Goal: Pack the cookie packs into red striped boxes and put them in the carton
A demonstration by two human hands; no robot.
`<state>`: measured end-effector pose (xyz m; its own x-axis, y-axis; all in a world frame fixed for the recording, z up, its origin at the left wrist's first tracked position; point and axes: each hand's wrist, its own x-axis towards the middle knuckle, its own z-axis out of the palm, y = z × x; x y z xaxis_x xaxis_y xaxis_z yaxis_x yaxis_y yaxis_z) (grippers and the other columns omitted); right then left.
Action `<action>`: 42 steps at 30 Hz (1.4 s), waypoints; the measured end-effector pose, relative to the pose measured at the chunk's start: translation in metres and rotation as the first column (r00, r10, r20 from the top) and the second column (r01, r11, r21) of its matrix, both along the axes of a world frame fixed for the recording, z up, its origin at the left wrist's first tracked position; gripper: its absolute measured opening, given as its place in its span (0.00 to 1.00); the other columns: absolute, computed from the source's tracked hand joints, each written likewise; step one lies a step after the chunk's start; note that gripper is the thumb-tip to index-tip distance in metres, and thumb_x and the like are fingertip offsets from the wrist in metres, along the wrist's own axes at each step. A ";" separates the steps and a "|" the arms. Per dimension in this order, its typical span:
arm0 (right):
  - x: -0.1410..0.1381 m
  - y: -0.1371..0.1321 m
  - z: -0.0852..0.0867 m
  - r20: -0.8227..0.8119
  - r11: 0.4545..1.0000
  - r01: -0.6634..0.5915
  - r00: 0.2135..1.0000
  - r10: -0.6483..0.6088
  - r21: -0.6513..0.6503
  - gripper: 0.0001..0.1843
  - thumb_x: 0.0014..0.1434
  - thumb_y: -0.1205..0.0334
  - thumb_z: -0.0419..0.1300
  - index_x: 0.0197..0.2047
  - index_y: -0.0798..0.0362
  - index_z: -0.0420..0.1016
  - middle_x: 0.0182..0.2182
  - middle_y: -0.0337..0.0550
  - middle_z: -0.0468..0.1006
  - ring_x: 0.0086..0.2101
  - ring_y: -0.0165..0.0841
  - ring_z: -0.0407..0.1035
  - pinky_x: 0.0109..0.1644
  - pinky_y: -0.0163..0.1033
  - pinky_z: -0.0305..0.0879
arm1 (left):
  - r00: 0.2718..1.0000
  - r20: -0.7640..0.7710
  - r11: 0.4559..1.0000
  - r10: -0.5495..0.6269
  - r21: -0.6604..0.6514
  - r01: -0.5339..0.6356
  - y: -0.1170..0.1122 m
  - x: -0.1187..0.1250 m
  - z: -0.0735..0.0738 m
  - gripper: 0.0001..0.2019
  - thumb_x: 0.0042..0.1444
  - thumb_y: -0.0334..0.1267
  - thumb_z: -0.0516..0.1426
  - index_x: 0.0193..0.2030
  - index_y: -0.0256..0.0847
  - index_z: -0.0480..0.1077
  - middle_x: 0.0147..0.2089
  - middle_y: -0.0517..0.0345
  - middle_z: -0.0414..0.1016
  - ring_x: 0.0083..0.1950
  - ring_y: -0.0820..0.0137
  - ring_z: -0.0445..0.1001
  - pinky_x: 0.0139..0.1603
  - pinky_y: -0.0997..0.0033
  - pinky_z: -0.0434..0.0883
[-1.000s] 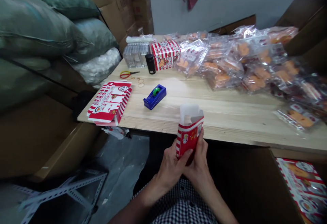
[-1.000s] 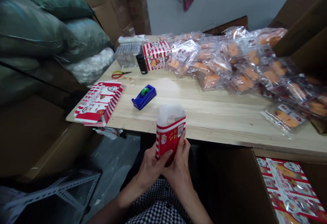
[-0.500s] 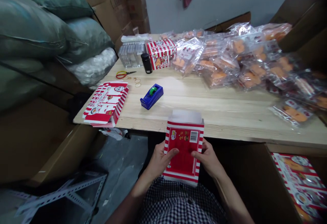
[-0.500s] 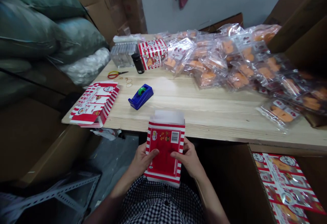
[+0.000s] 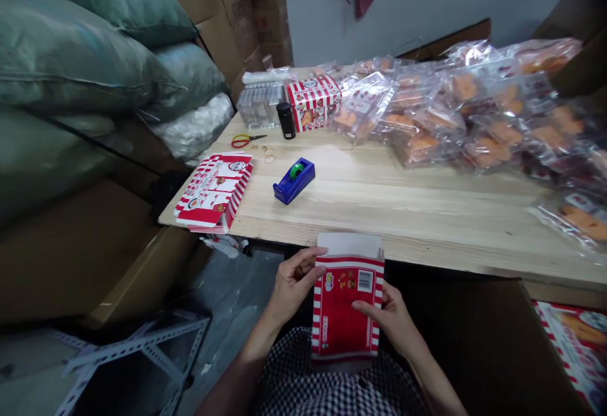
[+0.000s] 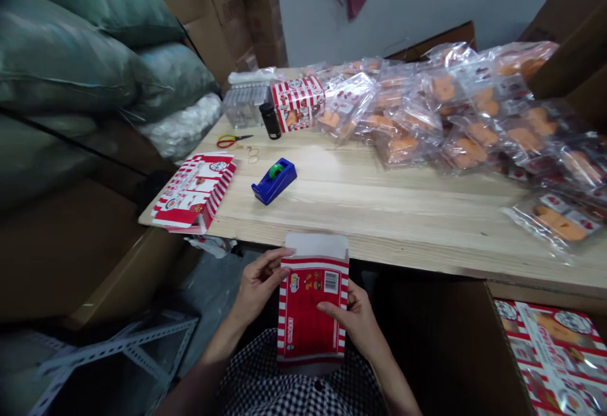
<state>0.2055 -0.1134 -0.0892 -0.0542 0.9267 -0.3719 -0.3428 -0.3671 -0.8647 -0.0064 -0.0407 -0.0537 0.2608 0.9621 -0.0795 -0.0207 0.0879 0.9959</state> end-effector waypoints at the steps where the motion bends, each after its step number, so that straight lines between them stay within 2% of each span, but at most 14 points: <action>1: 0.000 0.000 0.000 0.016 1.000 -0.022 1.000 0.022 -0.001 0.22 0.49 0.59 0.75 0.47 0.50 0.78 0.43 0.45 0.85 0.41 0.42 0.80 0.47 0.46 0.77 | 1.000 -0.020 1.000 -0.004 -0.012 0.003 0.001 -0.001 -0.001 0.14 0.60 0.41 0.62 0.51 0.41 0.76 0.40 0.56 0.80 0.38 0.70 0.77 0.41 0.74 0.73; 4: 0.003 0.003 0.001 0.066 0.998 -0.052 0.997 0.049 0.043 0.24 0.51 0.59 0.74 0.51 0.49 0.77 0.45 0.46 0.84 0.44 0.43 0.79 0.50 0.48 0.76 | 0.996 -0.093 1.000 0.001 -0.017 -0.002 0.008 -0.004 -0.004 0.11 0.61 0.43 0.61 0.45 0.39 0.77 0.38 0.56 0.80 0.37 0.71 0.76 0.40 0.75 0.71; 8: 0.011 0.015 0.013 0.039 0.956 0.155 0.985 -0.170 0.249 0.33 0.56 0.60 0.70 0.63 0.39 0.67 0.55 0.43 0.77 0.53 0.39 0.74 0.58 0.46 0.70 | 0.984 -0.180 1.000 -0.014 0.013 0.016 0.018 -0.009 -0.007 0.12 0.62 0.44 0.60 0.45 0.38 0.77 0.38 0.55 0.80 0.36 0.71 0.75 0.38 0.75 0.69; 10: 0.015 0.021 0.021 0.031 0.927 0.203 0.974 -0.224 0.315 0.30 0.60 0.61 0.67 0.63 0.37 0.67 0.57 0.42 0.75 0.55 0.36 0.72 0.59 0.43 0.69 | 0.981 -0.187 0.999 -0.042 0.014 0.046 0.022 -0.010 -0.007 0.13 0.62 0.45 0.59 0.46 0.38 0.77 0.40 0.54 0.80 0.36 0.70 0.75 0.38 0.74 0.69; 14: 0.021 0.028 0.034 0.212 0.924 0.093 0.960 -0.181 0.371 0.20 0.62 0.60 0.64 0.57 0.41 0.75 0.55 0.44 0.72 0.50 0.35 0.73 0.52 0.38 0.71 | 0.969 -0.223 0.992 -0.107 0.047 0.120 0.026 -0.011 -0.004 0.13 0.63 0.45 0.58 0.45 0.38 0.77 0.40 0.53 0.79 0.37 0.70 0.73 0.38 0.74 0.68; 17: 0.024 0.027 0.035 0.327 0.921 0.045 0.927 -0.182 0.388 0.12 0.63 0.58 0.64 0.50 0.45 0.81 0.54 0.45 0.72 0.53 0.37 0.70 0.52 0.37 0.69 | 0.955 -0.245 0.980 -0.167 0.066 0.188 0.024 -0.011 -0.001 0.13 0.64 0.44 0.57 0.43 0.37 0.77 0.38 0.54 0.77 0.36 0.70 0.72 0.37 0.74 0.66; 21: 0.028 0.024 0.024 0.311 0.958 0.079 0.936 -0.167 0.276 0.08 0.62 0.54 0.65 0.37 0.48 0.83 0.45 0.46 0.81 0.52 0.40 0.71 0.54 0.40 0.67 | 0.949 -0.229 0.971 -0.214 0.060 0.234 0.020 -0.006 -0.009 0.12 0.64 0.43 0.57 0.36 0.36 0.75 0.32 0.57 0.73 0.34 0.72 0.69 0.36 0.75 0.64; 26: 0.025 0.034 0.000 0.132 0.959 0.267 0.952 -0.277 0.090 0.10 0.54 0.53 0.72 0.32 0.50 0.83 0.31 0.41 0.83 0.33 0.34 0.75 0.40 0.37 0.70 | 0.992 -0.123 0.999 -0.041 0.010 0.043 0.020 0.018 -0.035 0.13 0.61 0.43 0.60 0.31 0.36 0.72 0.29 0.61 0.70 0.31 0.75 0.66 0.33 0.77 0.63; 29: 0.020 0.043 -0.003 0.009 0.923 0.383 0.923 -0.384 0.044 0.11 0.50 0.56 0.74 0.32 0.49 0.80 0.29 0.38 0.82 0.29 0.31 0.74 0.36 0.35 0.71 | 0.992 0.086 0.992 0.094 -0.090 -0.086 0.020 0.035 -0.041 0.10 0.58 0.43 0.63 0.38 0.40 0.69 0.30 0.63 0.71 0.29 0.76 0.68 0.33 0.77 0.65; 31: 0.019 0.046 0.001 -0.088 0.912 0.410 0.909 -0.408 0.005 0.14 0.48 0.57 0.76 0.37 0.48 0.78 0.32 0.37 0.83 0.31 0.32 0.76 0.36 0.35 0.72 | 0.959 0.245 0.976 0.145 -0.194 -0.098 0.020 0.042 -0.040 0.15 0.56 0.41 0.65 0.46 0.44 0.65 0.32 0.64 0.74 0.28 0.75 0.71 0.34 0.76 0.68; 33: 0.022 0.049 0.006 -0.182 0.924 0.379 0.906 -0.381 -0.049 0.22 0.48 0.59 0.76 0.46 0.45 0.76 0.36 0.38 0.84 0.34 0.34 0.78 0.38 0.36 0.74 | 0.924 0.341 0.959 0.172 -0.273 -0.077 0.020 0.047 -0.037 0.20 0.55 0.40 0.66 0.50 0.46 0.63 0.32 0.65 0.75 0.27 0.74 0.72 0.34 0.75 0.70; 36: 0.030 0.052 0.013 -0.265 0.977 0.191 0.941 -0.211 -0.099 0.32 0.51 0.58 0.74 0.58 0.45 0.72 0.43 0.43 0.84 0.39 0.37 0.80 0.42 0.40 0.76 | 0.914 0.366 0.944 0.177 -0.326 -0.052 0.022 0.050 -0.034 0.16 0.53 0.40 0.66 0.46 0.41 0.67 0.32 0.62 0.77 0.29 0.73 0.75 0.35 0.74 0.71; 39: 0.036 0.053 0.014 -0.281 0.993 0.046 0.957 -0.075 -0.110 0.28 0.52 0.57 0.72 0.56 0.51 0.76 0.44 0.46 0.85 0.40 0.39 0.80 0.44 0.41 0.76 | 0.917 0.355 0.934 0.184 -0.352 -0.051 0.022 0.051 -0.035 0.13 0.52 0.40 0.66 0.41 0.40 0.70 0.33 0.61 0.78 0.29 0.73 0.75 0.35 0.74 0.70; 42: 0.036 0.052 0.012 -0.226 0.989 0.116 0.965 -0.134 -0.092 0.22 0.51 0.58 0.72 0.50 0.51 0.80 0.41 0.45 0.86 0.38 0.39 0.80 0.44 0.42 0.77 | 0.923 0.328 0.933 0.200 -0.352 -0.077 0.021 0.051 -0.035 0.13 0.52 0.40 0.66 0.43 0.41 0.71 0.33 0.62 0.79 0.29 0.72 0.75 0.35 0.74 0.70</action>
<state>0.2411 -0.0615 -0.0775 -0.0328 0.9007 -0.4331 -0.5775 -0.3708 -0.7273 0.0442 -0.0197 -0.0892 0.1968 0.9259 -0.3225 -0.4004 0.3761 0.8356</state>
